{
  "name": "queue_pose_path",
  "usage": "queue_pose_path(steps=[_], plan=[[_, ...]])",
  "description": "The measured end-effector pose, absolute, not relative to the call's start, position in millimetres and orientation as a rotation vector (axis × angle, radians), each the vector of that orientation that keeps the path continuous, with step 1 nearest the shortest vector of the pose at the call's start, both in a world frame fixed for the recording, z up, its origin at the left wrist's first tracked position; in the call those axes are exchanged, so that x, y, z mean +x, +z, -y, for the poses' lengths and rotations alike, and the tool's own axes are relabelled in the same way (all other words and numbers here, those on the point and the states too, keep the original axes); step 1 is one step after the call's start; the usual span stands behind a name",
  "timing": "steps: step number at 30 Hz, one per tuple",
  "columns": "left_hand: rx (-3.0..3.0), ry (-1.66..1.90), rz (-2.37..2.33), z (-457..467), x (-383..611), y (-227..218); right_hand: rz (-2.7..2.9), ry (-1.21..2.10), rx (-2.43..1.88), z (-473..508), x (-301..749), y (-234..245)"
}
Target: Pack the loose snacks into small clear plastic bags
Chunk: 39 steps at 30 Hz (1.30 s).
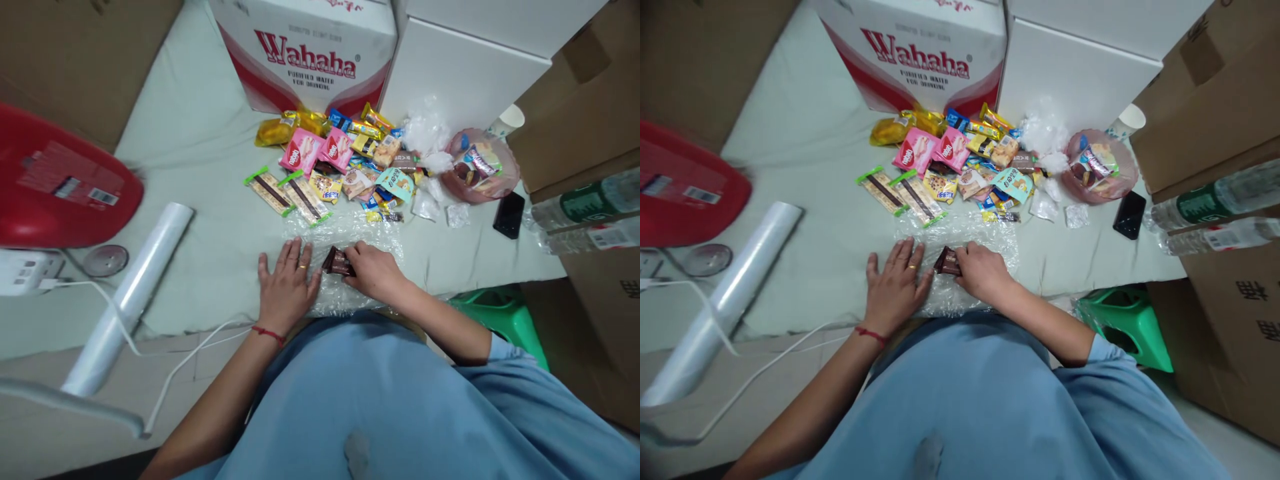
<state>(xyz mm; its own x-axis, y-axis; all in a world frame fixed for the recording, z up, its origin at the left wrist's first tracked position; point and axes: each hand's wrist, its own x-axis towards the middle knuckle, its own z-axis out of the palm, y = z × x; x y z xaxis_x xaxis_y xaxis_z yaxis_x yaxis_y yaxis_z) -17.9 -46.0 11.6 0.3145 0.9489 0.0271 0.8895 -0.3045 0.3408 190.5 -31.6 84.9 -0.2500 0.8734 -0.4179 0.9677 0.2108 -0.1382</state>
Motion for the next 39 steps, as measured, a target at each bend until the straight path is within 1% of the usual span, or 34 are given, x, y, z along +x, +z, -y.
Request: queue_pose_path(steps=[6,10,13,18,20,25,28,31,33,36,39], plan=[[2.293,0.279,-1.702,49.1,-18.5,10.6,-2.224,-0.673,1.697,18.8,221.7,95.3],[2.253,0.31,-1.669,47.5,-21.4,8.5,-2.256,-0.616,1.75,11.5,238.8,114.0],[2.175,0.397,-1.636,44.0,-29.8,7.0,-2.374,-0.607,1.672,9.1,224.2,118.4],[2.18,0.543,-1.531,40.8,-51.6,2.1,-2.465,-0.586,1.508,3.6,187.0,93.2],[2.241,0.622,-1.482,42.7,-59.8,0.5,-2.515,-0.631,1.481,4.4,187.9,83.7],[2.374,0.887,-1.403,56.3,-74.4,8.0,-2.774,-0.857,1.558,35.6,237.6,74.0],[2.429,0.994,-1.378,63.6,-76.4,17.1,-2.901,-0.818,1.612,58.6,266.9,67.3],[2.512,0.922,-1.322,63.3,-73.3,21.0,-2.947,-0.642,1.686,59.5,267.5,63.3],[2.569,0.789,-1.33,59.9,-70.5,19.7,-2.941,-0.546,1.62,46.7,252.9,65.3],[2.577,0.58,-1.457,56.7,-67.6,14.7,-2.831,-0.48,1.452,21.8,225.0,72.5],[2.537,0.445,-1.554,60.9,-65.2,9.5,-2.705,-0.455,1.378,7.5,206.4,76.6]])
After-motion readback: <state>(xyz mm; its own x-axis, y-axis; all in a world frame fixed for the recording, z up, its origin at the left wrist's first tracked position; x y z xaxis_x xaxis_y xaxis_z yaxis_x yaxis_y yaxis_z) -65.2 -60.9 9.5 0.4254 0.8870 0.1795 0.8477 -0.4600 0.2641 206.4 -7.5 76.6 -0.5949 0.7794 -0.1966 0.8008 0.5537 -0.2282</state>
